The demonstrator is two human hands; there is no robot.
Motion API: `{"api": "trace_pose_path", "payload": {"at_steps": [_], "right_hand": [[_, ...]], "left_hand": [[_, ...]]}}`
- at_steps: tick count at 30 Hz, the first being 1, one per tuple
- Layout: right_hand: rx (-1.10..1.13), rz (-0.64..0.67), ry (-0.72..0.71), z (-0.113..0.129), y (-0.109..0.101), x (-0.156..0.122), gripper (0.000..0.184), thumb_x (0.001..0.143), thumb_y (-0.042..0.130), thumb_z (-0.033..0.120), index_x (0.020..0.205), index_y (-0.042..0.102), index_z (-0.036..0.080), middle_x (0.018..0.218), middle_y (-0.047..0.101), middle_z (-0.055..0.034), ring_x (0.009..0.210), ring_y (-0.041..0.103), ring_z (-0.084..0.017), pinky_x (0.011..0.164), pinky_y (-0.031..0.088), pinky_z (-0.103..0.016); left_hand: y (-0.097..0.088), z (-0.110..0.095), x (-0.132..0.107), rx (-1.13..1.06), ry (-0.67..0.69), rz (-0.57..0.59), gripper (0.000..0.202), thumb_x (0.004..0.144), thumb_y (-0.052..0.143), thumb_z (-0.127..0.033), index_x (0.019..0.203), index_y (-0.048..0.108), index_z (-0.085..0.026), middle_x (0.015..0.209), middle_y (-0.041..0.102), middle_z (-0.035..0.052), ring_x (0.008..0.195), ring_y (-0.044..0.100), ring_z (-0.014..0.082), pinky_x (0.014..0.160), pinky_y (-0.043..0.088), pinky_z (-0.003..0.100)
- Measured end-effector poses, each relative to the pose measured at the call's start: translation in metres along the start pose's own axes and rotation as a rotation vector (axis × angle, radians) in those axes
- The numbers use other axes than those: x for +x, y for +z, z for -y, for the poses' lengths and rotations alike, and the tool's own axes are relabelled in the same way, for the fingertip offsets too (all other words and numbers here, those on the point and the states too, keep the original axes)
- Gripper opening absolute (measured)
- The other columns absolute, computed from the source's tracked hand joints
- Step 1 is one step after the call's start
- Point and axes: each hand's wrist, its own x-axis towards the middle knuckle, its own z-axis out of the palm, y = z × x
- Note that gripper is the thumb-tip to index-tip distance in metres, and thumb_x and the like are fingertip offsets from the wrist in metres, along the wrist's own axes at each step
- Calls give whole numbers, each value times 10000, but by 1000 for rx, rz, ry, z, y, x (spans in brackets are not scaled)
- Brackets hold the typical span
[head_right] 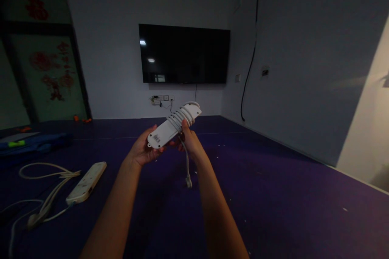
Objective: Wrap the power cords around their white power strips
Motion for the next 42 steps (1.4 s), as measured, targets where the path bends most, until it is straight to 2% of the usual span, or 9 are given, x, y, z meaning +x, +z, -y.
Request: {"api": "trace_pose_path", "payload": {"at_steps": [6,9,11,20,25,32,37,42], "right_hand": [[-53,23,132,9,1,-6,783,781,194,761,675,618,111,421,540,-45,332,434,-84,359,313,-196],[-76,42,177,10,-2,-7,824,805,137,739,688,639,95,397,516,-39,319,410,-80,355,292,-197],[-63,46,189,10,-4,-7,856,809,88,731,682,645,93,391,503,-33,310,390,-73,351,272,-197],[-61,-38,144,14,1,-7,781,854,157,677,643,643,103,382,476,-11,304,338,-57,345,226,-201],[-39,-72,119,15,3,-8,754,859,184,668,664,641,101,401,521,-27,306,358,-59,335,233,-192],[1,-93,167,18,4,-11,729,849,208,677,667,625,107,411,551,-46,313,410,-78,328,289,-188],[11,-77,201,17,1,-11,742,845,190,683,656,617,106,412,555,-53,321,447,-88,343,332,-187],[-41,-54,226,13,-8,-9,795,841,131,692,615,618,106,403,538,-58,325,463,-102,355,342,-205]], "left_hand": [[2,-2,-1,38,14,-175,442,884,408,-391,1147,520,-54,644,668,134,406,589,142,316,436,172],[2,-1,0,69,81,-305,394,858,480,-357,1107,541,-58,603,657,100,385,580,141,306,434,177],[2,-2,-1,87,127,-348,368,844,508,-348,1075,560,-67,603,658,95,392,586,144,304,433,176],[10,-5,-4,89,257,-438,241,836,527,-287,934,610,-84,671,678,94,523,652,179,378,498,216],[12,-1,-1,139,266,-442,234,840,526,-299,898,624,-93,652,678,76,500,629,145,387,489,196],[4,3,2,321,335,-397,298,742,640,-372,828,646,-87,625,661,75,435,571,115,353,412,179],[7,8,3,470,406,-386,373,652,696,-446,773,655,-95,559,613,24,409,534,95,354,355,176],[9,11,7,624,516,-431,425,640,699,-452,887,683,-105,521,577,-14,416,497,83,385,329,181]]}}
